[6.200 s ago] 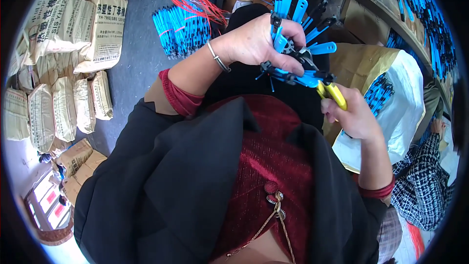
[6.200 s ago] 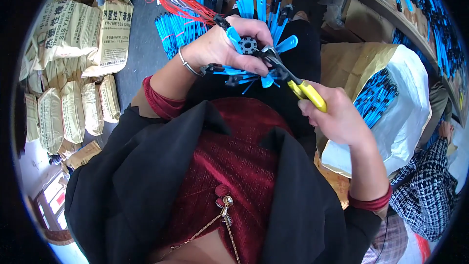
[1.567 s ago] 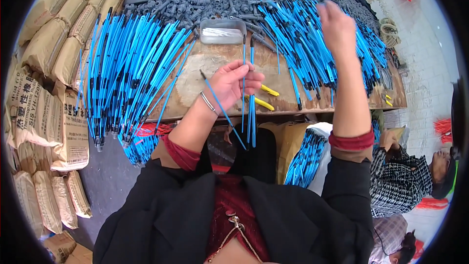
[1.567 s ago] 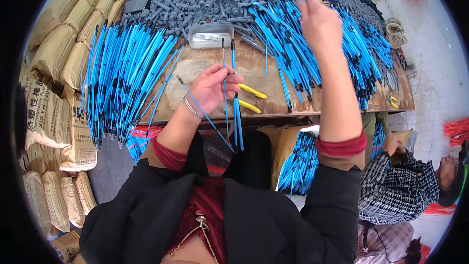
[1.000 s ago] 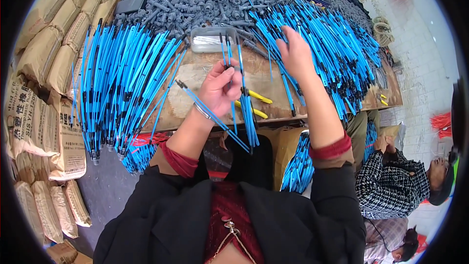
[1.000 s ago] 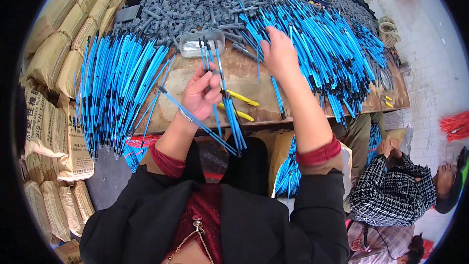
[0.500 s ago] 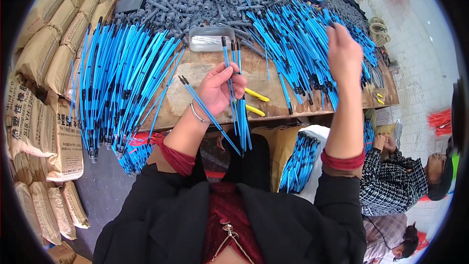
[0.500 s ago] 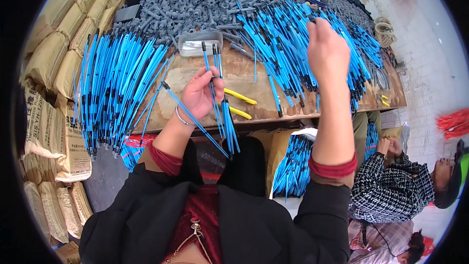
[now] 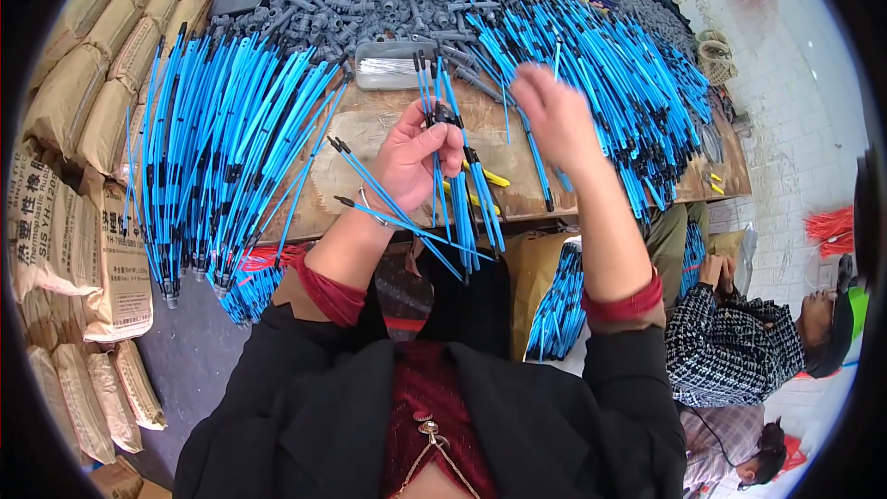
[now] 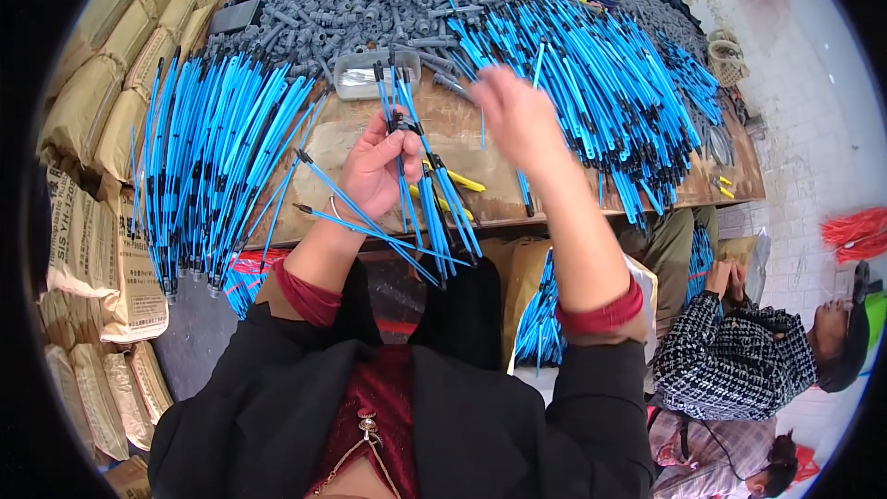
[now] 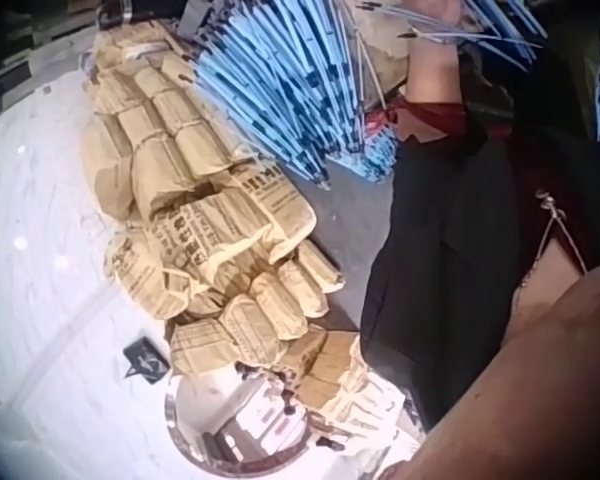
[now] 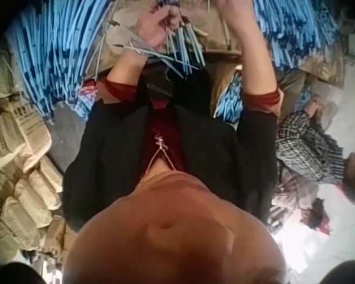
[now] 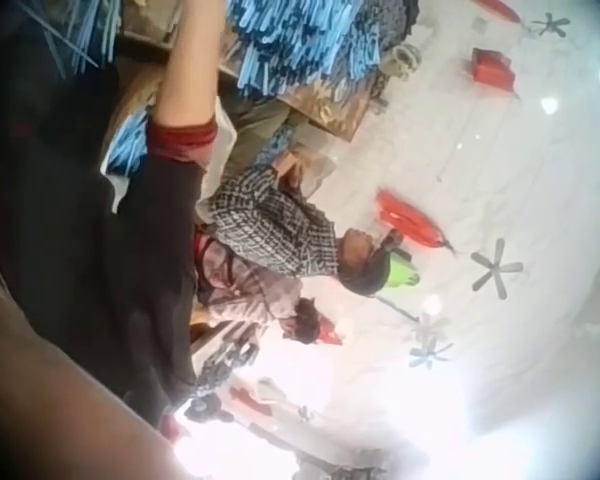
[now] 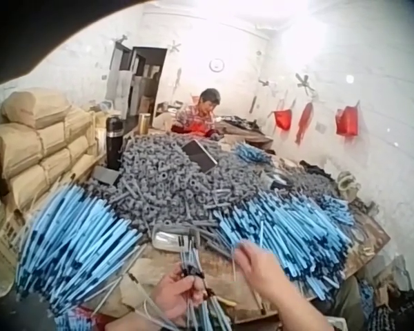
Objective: The person assembles and trims plastic shuttlecocks by hand at a production station, joining blue plastic feathers to shuttlecock bases and using pliers to trim shuttlecock parts.
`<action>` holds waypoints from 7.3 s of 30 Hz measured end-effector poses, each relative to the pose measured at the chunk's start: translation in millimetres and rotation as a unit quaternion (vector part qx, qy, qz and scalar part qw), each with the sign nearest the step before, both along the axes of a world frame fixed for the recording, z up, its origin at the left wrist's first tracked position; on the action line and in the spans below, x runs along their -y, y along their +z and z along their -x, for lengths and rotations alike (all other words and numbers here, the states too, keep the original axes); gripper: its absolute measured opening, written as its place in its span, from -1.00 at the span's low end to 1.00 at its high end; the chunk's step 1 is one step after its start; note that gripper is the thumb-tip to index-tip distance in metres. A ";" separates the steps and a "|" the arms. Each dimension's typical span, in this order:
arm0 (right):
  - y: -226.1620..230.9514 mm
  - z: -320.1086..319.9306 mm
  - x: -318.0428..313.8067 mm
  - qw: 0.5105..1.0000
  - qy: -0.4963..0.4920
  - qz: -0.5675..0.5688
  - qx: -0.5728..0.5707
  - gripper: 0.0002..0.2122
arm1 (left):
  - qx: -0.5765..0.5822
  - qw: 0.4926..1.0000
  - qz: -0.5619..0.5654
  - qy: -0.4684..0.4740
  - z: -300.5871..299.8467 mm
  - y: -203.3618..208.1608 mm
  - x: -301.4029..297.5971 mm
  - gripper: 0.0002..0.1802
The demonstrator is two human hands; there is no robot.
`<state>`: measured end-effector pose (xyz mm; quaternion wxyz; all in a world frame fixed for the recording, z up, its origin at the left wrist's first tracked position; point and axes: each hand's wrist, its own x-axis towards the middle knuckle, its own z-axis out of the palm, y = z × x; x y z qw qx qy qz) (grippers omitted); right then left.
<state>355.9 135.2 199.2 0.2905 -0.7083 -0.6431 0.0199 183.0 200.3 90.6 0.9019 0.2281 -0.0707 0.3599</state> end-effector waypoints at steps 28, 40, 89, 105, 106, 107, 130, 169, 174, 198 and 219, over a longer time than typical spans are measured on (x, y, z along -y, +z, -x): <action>-2.3 48.7 62.5 0.986 0.014 0.126 -0.111 -0.89 | 0.011 0.992 0.068 -0.107 8.5 2.5 0.4 -0.82; -8.2 -1.0 7.1 0.994 0.019 0.097 -0.043 -0.78 | -0.019 0.999 0.033 -0.027 10.1 3.6 -7.5 -0.82; -61.1 -81.8 -86.1 0.950 -0.214 0.092 0.210 -0.69 | 0.072 0.995 0.016 -0.062 -0.3 -1.2 -10.5 -0.77; 50.0 -5.4 66.2 0.968 -0.089 0.020 -0.233 -0.81 | 0.006 0.994 0.091 -0.067 2.4 -6.0 -5.1 -0.82; 49.7 -13.0 61.0 0.990 -0.110 -0.062 -0.058 -0.81 | -0.019 0.996 0.087 -0.027 1.2 -0.1 -4.0 -0.81; 49.5 -20.5 55.5 0.975 -0.126 -0.141 0.119 -0.81 | -0.044 0.995 0.083 0.013 0.7 3.3 -2.9 -0.80; 17.9 32.8 -13.1 0.945 0.260 0.047 0.193 -0.51 | -0.118 0.992 0.048 0.014 8.7 14.2 -5.8 -0.84; 33.3 153.6 233.6 0.981 -0.030 0.004 -0.190 -0.81 | -0.160 0.985 -0.056 -0.038 108.7 128.2 182.7 -0.80; -19.9 221.0 304.1 0.948 0.078 -0.068 -0.299 -0.83 | -0.271 0.954 -0.097 -0.089 168.8 117.4 248.1 -0.80; -24.8 -48.4 -9.5 0.930 -0.051 -0.013 0.363 -0.79 | -0.362 0.921 -0.141 0.018 129.7 45.6 105.1 -0.83; 17.4 125.6 139.8 0.971 0.106 0.088 -0.195 -0.79 | -0.243 0.969 0.011 0.043 145.8 35.5 108.7 -0.90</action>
